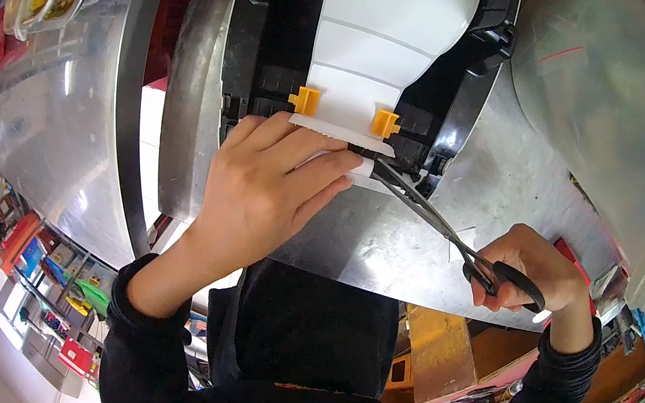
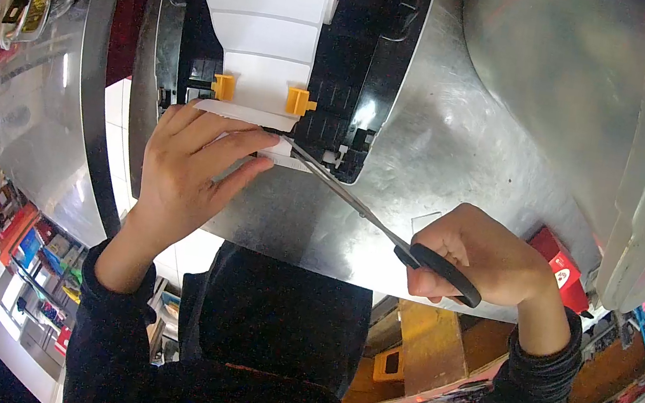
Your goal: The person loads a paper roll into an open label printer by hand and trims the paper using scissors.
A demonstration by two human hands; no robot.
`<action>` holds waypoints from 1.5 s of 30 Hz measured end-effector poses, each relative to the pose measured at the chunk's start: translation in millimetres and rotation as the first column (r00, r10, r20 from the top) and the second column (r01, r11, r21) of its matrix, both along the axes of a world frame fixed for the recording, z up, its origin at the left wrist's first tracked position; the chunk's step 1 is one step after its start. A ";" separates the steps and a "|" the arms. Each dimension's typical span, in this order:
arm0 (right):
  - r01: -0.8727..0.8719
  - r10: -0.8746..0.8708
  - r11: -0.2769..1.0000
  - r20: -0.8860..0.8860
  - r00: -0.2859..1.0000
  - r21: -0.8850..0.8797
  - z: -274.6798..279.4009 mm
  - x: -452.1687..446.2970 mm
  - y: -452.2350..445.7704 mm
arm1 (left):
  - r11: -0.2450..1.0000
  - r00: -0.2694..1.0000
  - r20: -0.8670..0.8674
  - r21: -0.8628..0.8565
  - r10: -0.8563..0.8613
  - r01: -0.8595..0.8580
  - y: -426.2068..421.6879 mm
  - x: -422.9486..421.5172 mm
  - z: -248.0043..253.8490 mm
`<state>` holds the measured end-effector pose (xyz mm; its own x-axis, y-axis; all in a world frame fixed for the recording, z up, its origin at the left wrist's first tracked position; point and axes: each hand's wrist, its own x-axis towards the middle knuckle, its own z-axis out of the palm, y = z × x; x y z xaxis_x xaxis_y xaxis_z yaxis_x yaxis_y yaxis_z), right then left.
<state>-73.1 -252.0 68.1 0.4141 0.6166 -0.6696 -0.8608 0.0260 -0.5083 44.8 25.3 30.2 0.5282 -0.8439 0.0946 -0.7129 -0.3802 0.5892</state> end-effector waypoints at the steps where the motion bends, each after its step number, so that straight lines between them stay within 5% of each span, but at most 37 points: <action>1: 0.000 0.000 1.000 0.000 1.000 -0.001 0.8 -0.2 0.1 | 1.000 1.000 -0.007 0.007 0.005 -0.005 -0.7 0.3 1.0; 16: -0.049 0.054 0.996 -0.075 0.996 0.070 -16.9 -2.1 -6.4 | 0.999 1.000 0.012 -0.033 0.012 -0.011 1.0 -1.1 -2.5; 18: -0.153 0.153 0.988 0.085 0.984 -0.017 -25.1 -7.1 -7.6 | 0.999 1.000 0.005 -0.037 0.016 -0.016 0.5 -1.6 -2.8; 32: -0.060 0.059 0.998 0.148 0.987 0.001 -65.5 -22.4 -4.3 | 0.965 0.964 -0.083 -0.050 0.251 -0.256 13.1 -15.1 -7.9; 34: -0.217 0.353 0.889 0.303 0.885 -0.404 -62.1 -12.2 8.7 | 0.952 0.948 -0.170 -0.097 0.270 -0.289 14.8 -20.5 -21.1; 38: -0.165 0.313 0.934 0.499 0.808 -0.318 -58.5 10.2 15.8 | 0.907 0.890 -0.271 -0.112 0.366 -0.407 11.6 -28.2 -19.5; 40: -0.161 0.300 0.937 0.481 0.823 -0.309 -47.6 5.1 3.5 | 0.880 0.868 -0.268 -0.115 0.419 -0.460 14.0 -30.8 -22.1; 45: -0.177 0.285 0.928 0.317 0.904 -0.329 -33.9 -16.9 -0.8 | 0.942 0.960 -0.049 -0.184 0.275 -0.280 11.0 -24.8 -17.7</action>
<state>-90.0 -252.8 34.2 0.5251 0.5288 -0.6669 -0.5857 -0.3440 -0.7339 20.0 36.4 12.4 0.7426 -0.6317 0.2222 -0.5807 -0.4422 0.6836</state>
